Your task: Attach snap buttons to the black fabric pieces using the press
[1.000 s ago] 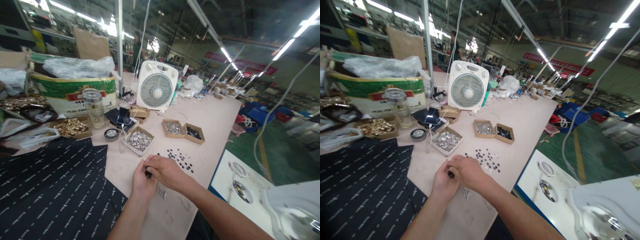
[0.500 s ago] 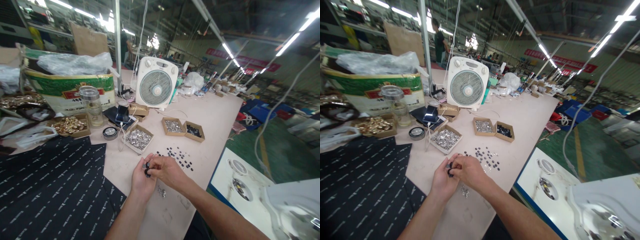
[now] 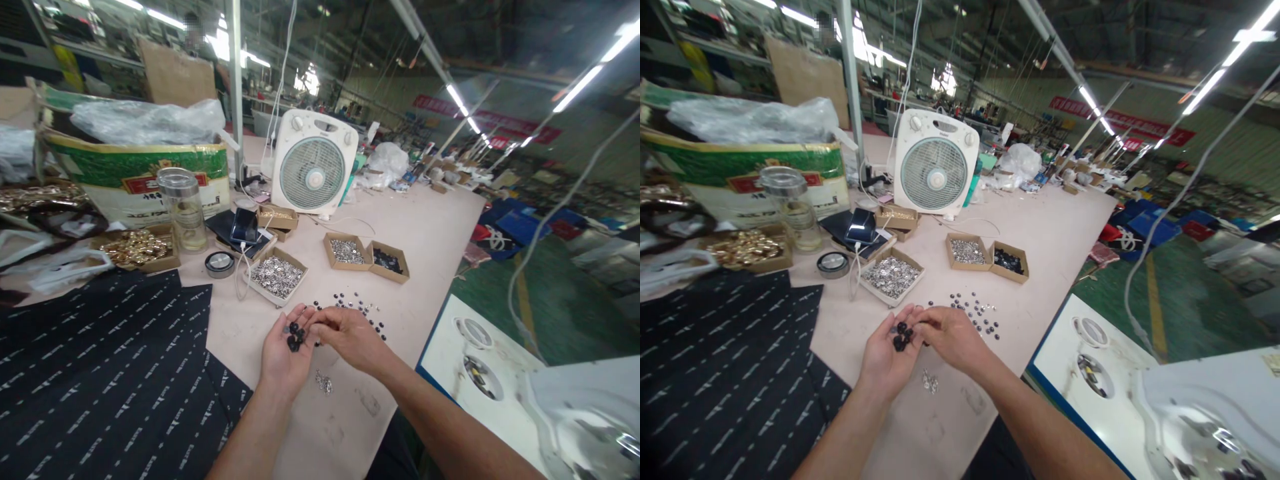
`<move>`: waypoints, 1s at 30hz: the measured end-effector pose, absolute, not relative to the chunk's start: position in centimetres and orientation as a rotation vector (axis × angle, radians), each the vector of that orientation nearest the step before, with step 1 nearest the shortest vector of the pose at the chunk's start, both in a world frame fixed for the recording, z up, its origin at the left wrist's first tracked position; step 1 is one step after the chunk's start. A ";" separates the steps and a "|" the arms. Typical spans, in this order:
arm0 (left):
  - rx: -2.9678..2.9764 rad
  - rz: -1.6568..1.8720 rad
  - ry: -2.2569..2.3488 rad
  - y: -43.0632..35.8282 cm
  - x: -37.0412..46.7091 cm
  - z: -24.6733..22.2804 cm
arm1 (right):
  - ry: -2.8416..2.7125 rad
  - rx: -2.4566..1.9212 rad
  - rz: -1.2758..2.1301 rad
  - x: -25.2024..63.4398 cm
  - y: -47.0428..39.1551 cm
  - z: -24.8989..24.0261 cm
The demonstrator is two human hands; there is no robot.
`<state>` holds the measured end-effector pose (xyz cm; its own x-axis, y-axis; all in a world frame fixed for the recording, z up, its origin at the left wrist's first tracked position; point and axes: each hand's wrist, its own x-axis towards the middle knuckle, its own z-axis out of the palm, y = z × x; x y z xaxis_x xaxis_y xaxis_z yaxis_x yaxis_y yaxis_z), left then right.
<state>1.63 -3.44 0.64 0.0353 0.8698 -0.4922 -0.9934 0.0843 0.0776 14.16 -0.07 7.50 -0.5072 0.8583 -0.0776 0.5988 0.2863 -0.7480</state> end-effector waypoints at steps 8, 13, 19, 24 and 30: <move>-0.293 1.451 0.510 -3.6 1.8 0.6 | -2.045 -1.762 0.835 23.7 1.7 6.4; -0.258 1.447 0.514 -3.8 1.8 0.3 | -2.079 -1.829 0.822 25.5 1.6 3.6; -0.249 1.454 0.513 -3.8 1.8 0.1 | -2.229 -1.856 0.670 24.5 2.1 2.5; -0.276 1.435 0.524 -3.7 1.9 0.3 | -2.279 -1.926 0.510 24.3 2.4 2.0; -0.266 1.431 0.529 -3.8 1.9 0.6 | -2.211 -1.949 0.423 24.3 2.0 1.6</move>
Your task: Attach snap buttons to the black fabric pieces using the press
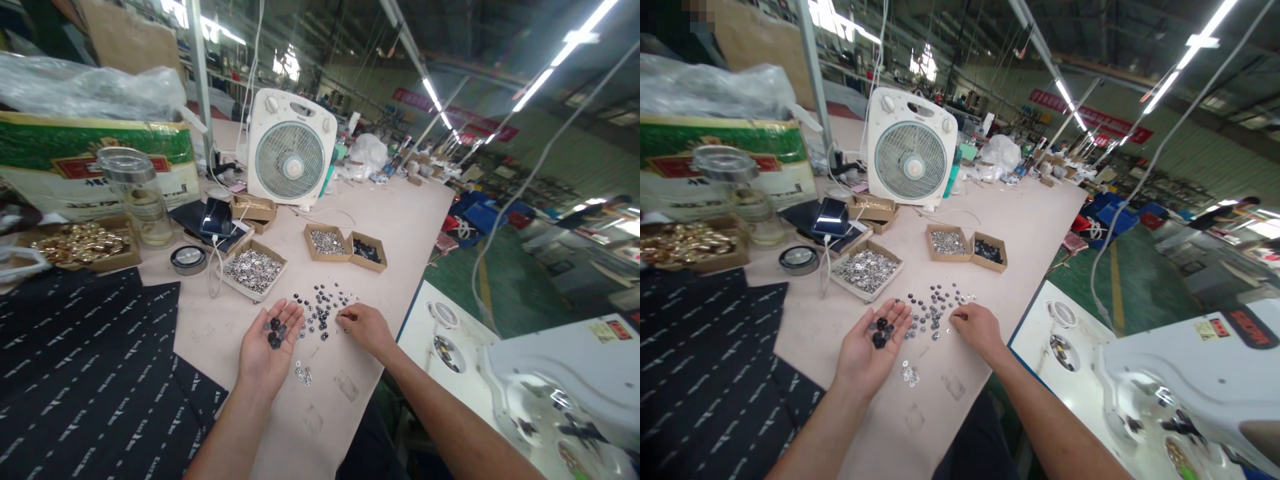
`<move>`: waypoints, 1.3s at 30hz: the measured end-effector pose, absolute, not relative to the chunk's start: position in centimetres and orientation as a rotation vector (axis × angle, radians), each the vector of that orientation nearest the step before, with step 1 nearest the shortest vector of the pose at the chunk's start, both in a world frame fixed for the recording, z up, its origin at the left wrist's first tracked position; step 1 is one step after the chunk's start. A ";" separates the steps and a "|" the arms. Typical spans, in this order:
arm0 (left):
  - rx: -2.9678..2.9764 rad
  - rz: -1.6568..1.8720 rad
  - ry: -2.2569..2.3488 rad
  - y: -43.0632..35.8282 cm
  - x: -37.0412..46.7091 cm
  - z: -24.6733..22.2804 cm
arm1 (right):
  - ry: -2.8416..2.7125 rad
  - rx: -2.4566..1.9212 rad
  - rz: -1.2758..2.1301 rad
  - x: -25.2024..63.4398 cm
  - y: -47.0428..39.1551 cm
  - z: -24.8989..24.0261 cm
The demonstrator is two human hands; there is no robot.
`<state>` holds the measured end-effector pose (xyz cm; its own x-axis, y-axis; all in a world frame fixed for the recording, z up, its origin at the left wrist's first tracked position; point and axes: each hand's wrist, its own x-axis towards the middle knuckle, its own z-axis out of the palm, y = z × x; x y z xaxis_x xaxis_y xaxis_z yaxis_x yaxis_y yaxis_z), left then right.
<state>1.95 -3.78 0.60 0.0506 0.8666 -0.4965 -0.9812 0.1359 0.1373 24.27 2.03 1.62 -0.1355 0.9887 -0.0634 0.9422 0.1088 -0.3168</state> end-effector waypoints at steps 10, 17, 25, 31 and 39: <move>-0.249 1.432 0.529 -3.8 1.9 0.4 | -2.338 -1.892 0.295 24.6 1.4 1.4; -0.250 1.431 0.523 -3.8 1.9 0.6 | -2.475 -1.844 0.218 24.5 1.2 2.6; -0.263 1.431 0.535 -3.8 1.9 0.7 | -2.373 -1.710 0.436 24.6 -0.3 4.9; -0.254 1.424 0.523 -3.8 1.9 0.6 | -2.356 -1.654 0.562 25.4 -1.0 4.3; -0.251 1.420 0.515 -3.9 1.9 0.5 | -2.155 -1.746 0.730 24.8 -0.5 3.4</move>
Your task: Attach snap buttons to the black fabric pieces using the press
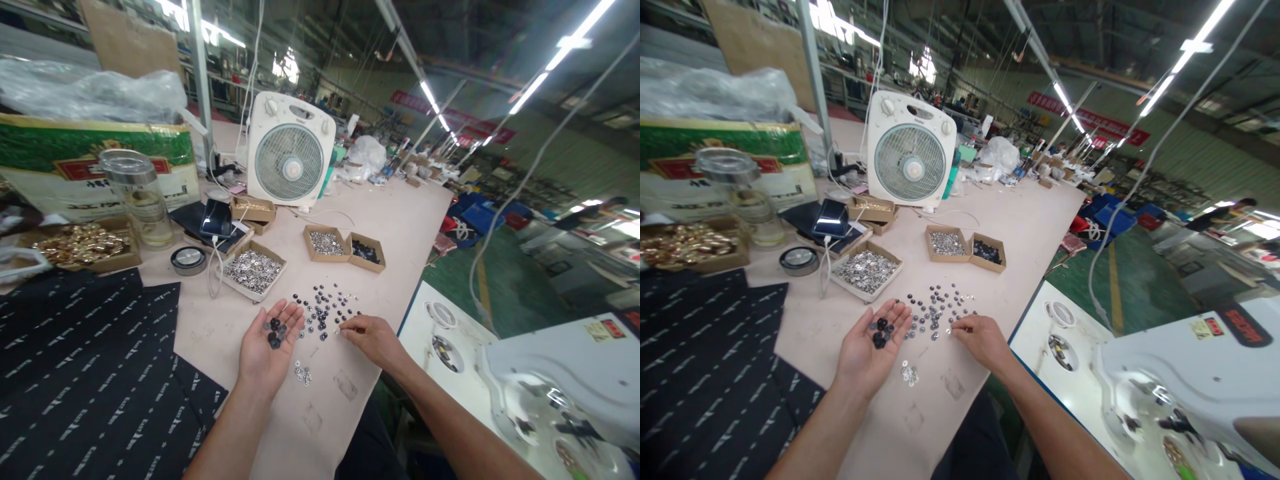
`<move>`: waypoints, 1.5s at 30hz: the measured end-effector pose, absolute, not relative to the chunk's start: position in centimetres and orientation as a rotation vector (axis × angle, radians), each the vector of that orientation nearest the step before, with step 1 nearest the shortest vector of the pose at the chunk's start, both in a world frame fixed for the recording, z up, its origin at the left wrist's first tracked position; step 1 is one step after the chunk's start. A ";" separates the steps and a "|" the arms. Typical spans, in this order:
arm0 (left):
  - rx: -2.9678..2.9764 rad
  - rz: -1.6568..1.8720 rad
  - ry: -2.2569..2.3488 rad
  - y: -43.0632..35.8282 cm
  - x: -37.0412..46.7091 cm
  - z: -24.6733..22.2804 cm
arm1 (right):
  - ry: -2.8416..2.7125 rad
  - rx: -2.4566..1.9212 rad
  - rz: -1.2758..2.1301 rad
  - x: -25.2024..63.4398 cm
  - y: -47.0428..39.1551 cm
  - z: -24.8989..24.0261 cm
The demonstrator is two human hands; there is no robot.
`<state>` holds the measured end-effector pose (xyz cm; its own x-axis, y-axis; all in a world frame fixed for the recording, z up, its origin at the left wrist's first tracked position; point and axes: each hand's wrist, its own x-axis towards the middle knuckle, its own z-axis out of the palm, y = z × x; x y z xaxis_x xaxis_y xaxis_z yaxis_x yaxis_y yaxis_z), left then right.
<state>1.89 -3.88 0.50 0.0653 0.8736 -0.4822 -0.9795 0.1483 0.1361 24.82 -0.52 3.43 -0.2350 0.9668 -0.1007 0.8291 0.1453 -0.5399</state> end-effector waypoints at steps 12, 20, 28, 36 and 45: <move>-0.264 1.417 0.520 -3.8 2.0 0.8 | -2.376 -1.946 0.468 23.4 0.1 3.0; -0.264 1.420 0.512 -3.7 2.0 0.8 | -2.456 -1.904 0.320 23.4 -0.3 2.8; -0.272 1.404 0.512 -3.9 2.1 0.9 | -2.423 -1.585 0.284 20.8 -2.3 5.2; -0.272 1.367 0.509 -3.9 2.2 1.3 | -2.593 -1.209 0.397 14.3 -2.5 5.1; -0.337 1.406 0.455 -2.9 2.2 0.6 | -2.612 -1.244 0.470 14.0 -0.9 4.5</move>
